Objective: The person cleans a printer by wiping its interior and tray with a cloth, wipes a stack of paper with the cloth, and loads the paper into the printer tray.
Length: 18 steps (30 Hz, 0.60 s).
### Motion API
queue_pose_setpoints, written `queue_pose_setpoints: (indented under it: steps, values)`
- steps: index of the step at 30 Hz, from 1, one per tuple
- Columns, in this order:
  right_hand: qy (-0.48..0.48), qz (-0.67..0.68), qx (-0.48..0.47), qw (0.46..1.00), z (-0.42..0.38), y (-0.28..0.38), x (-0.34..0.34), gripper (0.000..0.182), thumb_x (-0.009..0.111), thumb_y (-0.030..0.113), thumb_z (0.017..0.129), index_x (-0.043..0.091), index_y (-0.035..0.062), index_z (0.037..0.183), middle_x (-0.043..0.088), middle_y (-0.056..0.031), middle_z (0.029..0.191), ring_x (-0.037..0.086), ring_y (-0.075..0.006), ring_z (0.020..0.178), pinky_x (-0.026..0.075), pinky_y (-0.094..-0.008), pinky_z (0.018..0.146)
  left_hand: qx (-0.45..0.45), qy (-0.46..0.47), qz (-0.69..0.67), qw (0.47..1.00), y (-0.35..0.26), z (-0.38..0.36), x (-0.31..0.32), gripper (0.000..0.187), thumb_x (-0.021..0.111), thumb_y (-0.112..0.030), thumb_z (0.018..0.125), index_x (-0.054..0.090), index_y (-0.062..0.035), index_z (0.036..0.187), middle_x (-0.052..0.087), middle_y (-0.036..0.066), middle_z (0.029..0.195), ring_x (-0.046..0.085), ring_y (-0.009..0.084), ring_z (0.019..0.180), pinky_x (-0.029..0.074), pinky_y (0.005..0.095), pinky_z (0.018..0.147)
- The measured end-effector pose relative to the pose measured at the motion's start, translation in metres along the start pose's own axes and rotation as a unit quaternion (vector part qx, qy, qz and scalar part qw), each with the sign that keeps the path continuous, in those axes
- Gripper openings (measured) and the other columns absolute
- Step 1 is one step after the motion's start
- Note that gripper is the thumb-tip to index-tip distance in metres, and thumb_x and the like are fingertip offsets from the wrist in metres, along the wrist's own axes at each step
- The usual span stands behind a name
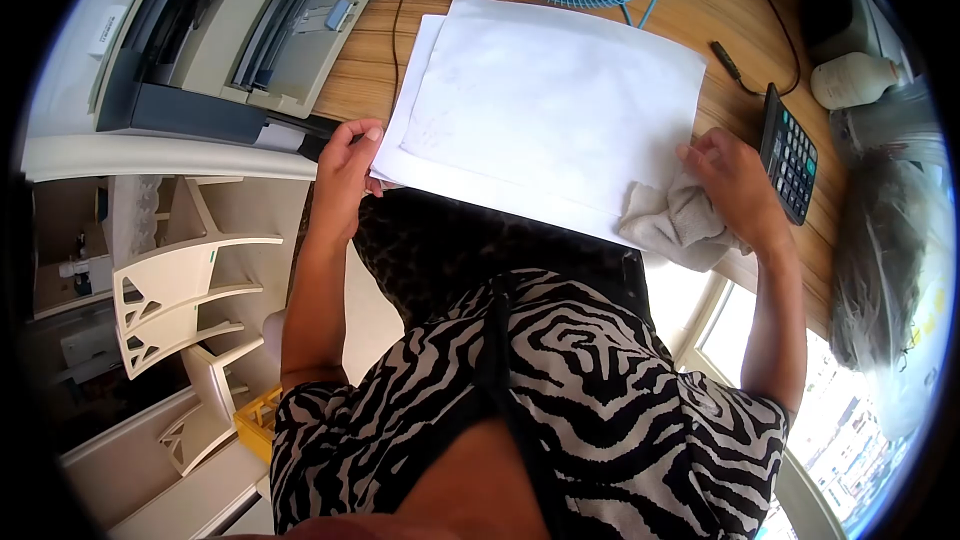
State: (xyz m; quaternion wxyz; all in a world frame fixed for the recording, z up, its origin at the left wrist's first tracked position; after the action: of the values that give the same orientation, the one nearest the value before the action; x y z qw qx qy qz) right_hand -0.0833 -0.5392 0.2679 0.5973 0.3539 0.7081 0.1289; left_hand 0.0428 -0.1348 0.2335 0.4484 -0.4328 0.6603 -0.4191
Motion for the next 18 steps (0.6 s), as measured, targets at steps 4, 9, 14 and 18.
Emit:
queue_pose_setpoints:
  steps: [4,9,14,18]
  values:
    - [-0.001,-0.014,-0.003,1.000,-0.001,0.001,0.003,0.038,0.062,0.032,0.094,0.063,-0.0059,0.097,0.066,-0.0163,0.076,0.062,-0.0202,0.070,0.049,-0.0339,0.068,0.000,-0.007,-0.049,0.999,0.001,-0.005,0.004,0.034,0.062,-0.026,0.097,0.053,-0.0020,0.119,0.067,0.007,0.095,0.063,0.0116,0.084,0.052,0.0260,0.064]
    - [0.061,0.032,0.012,0.998,-0.005,0.019,0.007,0.022,0.067,0.019,0.090,0.061,-0.0023,0.091,0.064,-0.0115,0.068,0.056,-0.0126,0.062,0.045,-0.0305,0.058,0.035,0.000,-0.345,0.938,0.008,-0.021,0.032,0.043,0.051,-0.029,0.103,0.049,0.0017,0.132,0.057,0.012,0.130,0.055,0.0205,0.121,0.044,0.0386,0.105]
    - [0.125,0.057,0.015,0.990,-0.005,0.028,0.017,0.017,0.070,0.011,0.087,0.057,0.0008,0.086,0.056,-0.0035,0.060,0.047,-0.0068,0.056,0.036,-0.0275,0.050,0.014,0.021,-0.421,0.907,0.001,-0.032,0.071,0.052,0.061,-0.029,0.098,0.042,0.0001,0.137,0.052,0.012,0.132,0.051,0.0197,0.125,0.042,0.0379,0.108]
    - [0.142,0.059,-0.008,0.988,-0.004,0.025,0.018,0.016,0.071,0.010,0.087,0.057,0.0014,0.087,0.054,-0.0010,0.058,0.043,-0.0053,0.053,0.032,-0.0274,0.048,-0.017,0.019,-0.501,0.865,-0.003,-0.033,0.092,0.054,0.060,-0.031,0.099,0.040,-0.0020,0.140,0.050,0.010,0.137,0.051,0.0201,0.126,0.044,0.0371,0.106]
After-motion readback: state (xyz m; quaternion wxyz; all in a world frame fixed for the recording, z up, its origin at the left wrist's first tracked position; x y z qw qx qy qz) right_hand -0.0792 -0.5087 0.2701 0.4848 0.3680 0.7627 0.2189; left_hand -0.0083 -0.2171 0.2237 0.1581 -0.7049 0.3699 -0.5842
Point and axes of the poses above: each hand's wrist, its own z-axis towards the middle knuckle, its own x-axis out of the palm, y = z × x, the point moved 4 cm from there along z, towards the middle knuckle
